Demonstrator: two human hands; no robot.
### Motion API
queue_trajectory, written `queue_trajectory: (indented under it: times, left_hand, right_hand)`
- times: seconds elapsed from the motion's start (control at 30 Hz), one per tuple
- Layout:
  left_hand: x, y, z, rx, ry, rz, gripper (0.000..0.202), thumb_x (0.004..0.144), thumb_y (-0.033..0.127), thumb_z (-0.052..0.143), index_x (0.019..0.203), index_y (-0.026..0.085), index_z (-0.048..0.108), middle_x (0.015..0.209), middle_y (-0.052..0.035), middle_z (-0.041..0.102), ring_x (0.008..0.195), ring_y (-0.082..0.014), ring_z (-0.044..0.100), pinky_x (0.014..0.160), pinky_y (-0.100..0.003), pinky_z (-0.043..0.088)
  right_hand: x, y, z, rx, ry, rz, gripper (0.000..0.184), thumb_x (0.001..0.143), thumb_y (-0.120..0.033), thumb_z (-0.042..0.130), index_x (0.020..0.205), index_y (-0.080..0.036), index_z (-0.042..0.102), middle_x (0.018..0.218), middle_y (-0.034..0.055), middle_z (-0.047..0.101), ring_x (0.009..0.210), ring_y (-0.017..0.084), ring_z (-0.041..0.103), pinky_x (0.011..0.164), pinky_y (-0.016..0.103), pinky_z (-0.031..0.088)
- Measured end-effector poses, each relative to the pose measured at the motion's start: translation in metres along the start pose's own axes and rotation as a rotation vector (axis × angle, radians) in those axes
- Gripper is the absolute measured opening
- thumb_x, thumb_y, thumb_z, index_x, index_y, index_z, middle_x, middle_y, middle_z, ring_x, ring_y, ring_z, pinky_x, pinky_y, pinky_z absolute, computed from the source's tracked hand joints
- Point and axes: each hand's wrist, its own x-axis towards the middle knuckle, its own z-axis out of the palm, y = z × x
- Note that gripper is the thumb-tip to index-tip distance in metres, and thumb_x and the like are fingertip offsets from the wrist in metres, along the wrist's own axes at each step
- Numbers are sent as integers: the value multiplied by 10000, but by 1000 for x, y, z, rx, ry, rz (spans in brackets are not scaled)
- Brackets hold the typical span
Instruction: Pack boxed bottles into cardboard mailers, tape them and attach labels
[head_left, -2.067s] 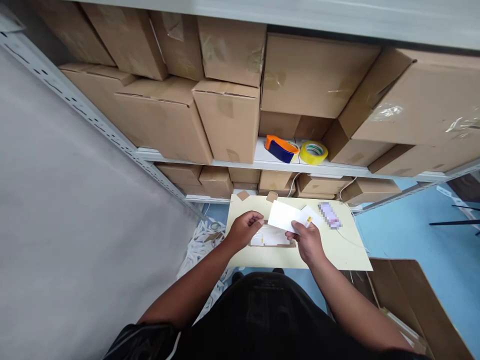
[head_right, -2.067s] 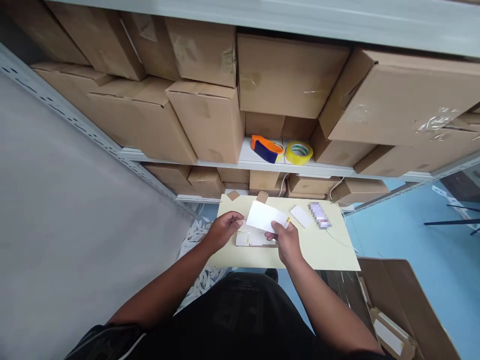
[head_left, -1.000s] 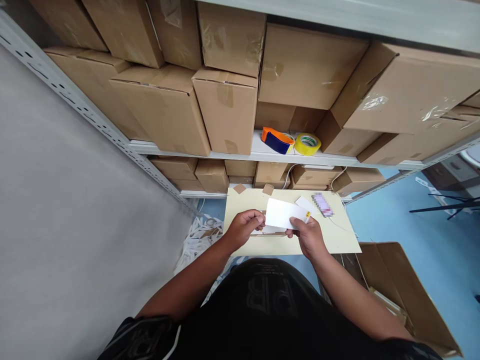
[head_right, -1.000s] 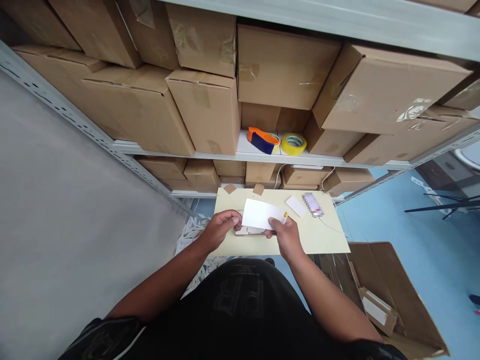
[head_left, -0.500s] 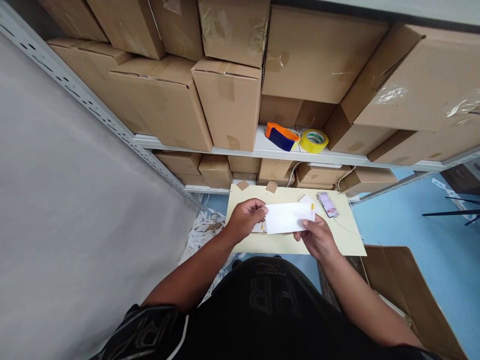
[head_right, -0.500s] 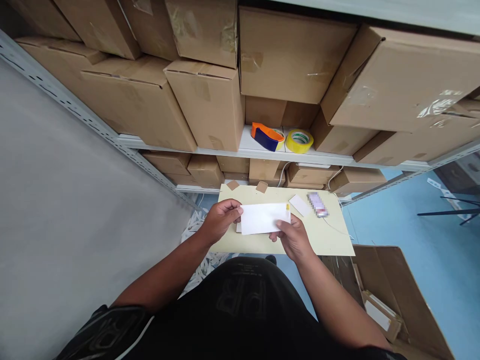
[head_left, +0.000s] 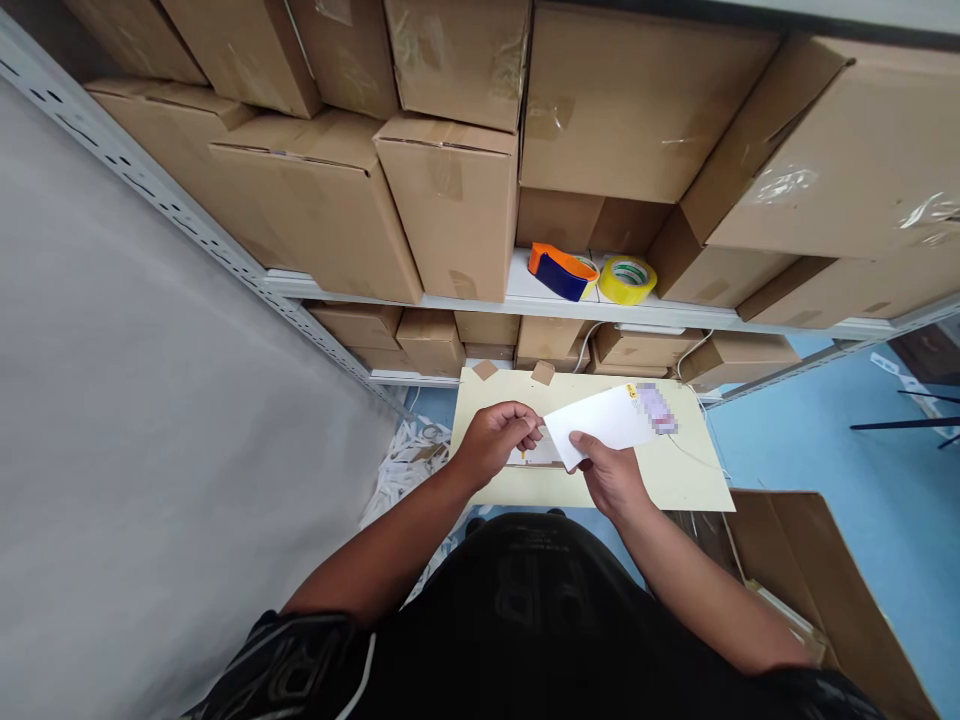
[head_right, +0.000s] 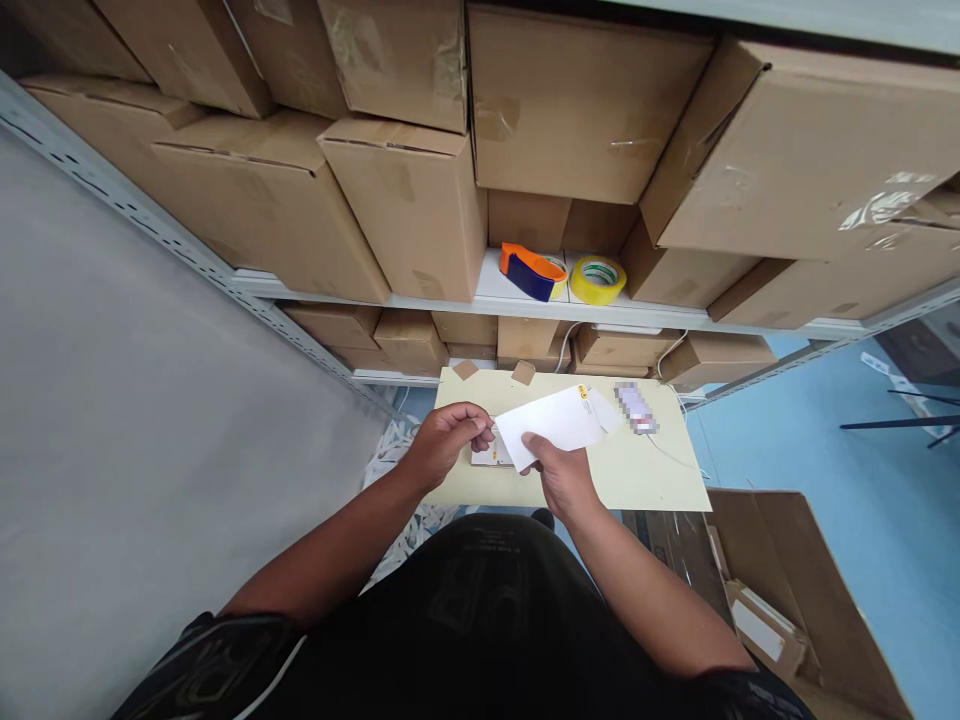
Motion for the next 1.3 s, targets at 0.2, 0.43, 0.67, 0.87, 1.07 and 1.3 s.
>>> queue_trajectory:
  times: [0.2,0.43,0.67,0.87,1.07,1.3]
  left_hand:
    - [-1,1,-2,3,-50,-92,196,791,346,710,784,150,701,708,-42,707,613,-127,606,620,-265,477]
    - [2,-2,-1,-24,-78,-139,184,753,337,720,746,157,687,671,-34,698,589,-126,598,598,-264,473]
    - [1,-7,0,-1,-76,-169,172,743,324,726,739,157,685,661,-28,689,600,-125,599,611,-262,483]
    - [1,-8,1,57,-83,-172,154,743,312,702,719,163,677,659,-29,684,590,-123,583,603,-260,470]
    - [-1,-10,6,54,-94,-164,114,711,284,663,699,173,641,624,-1,639,590,-117,552,600,-251,452]
    - [-2,-34,13,58,10,-113,94,709,275,615,726,183,611,632,21,608,589,-113,528,596,-246,426]
  right_hand:
    - [-2,-3,-2,-43,-42,47,370,674,-296,838,977,-164,671,811,44,706,633,184,611,404,249,423]
    - [-3,-5,-4,-57,-90,57,425,674,-311,838,1045,-166,689,805,45,709,627,188,604,391,248,399]
    - [-2,0,-8,-64,-68,73,393,654,-302,847,990,-172,691,749,19,692,571,173,577,374,256,397]
    - [-4,0,-11,-86,-59,80,333,656,-303,842,917,-176,678,749,24,690,588,175,579,382,253,401]
    - [2,8,-17,-94,-44,156,375,644,-328,846,935,-170,669,783,32,697,594,176,592,389,251,396]
    - [18,32,-26,-361,154,-59,546,686,-384,840,1139,-237,574,920,-22,603,704,132,558,662,283,517]
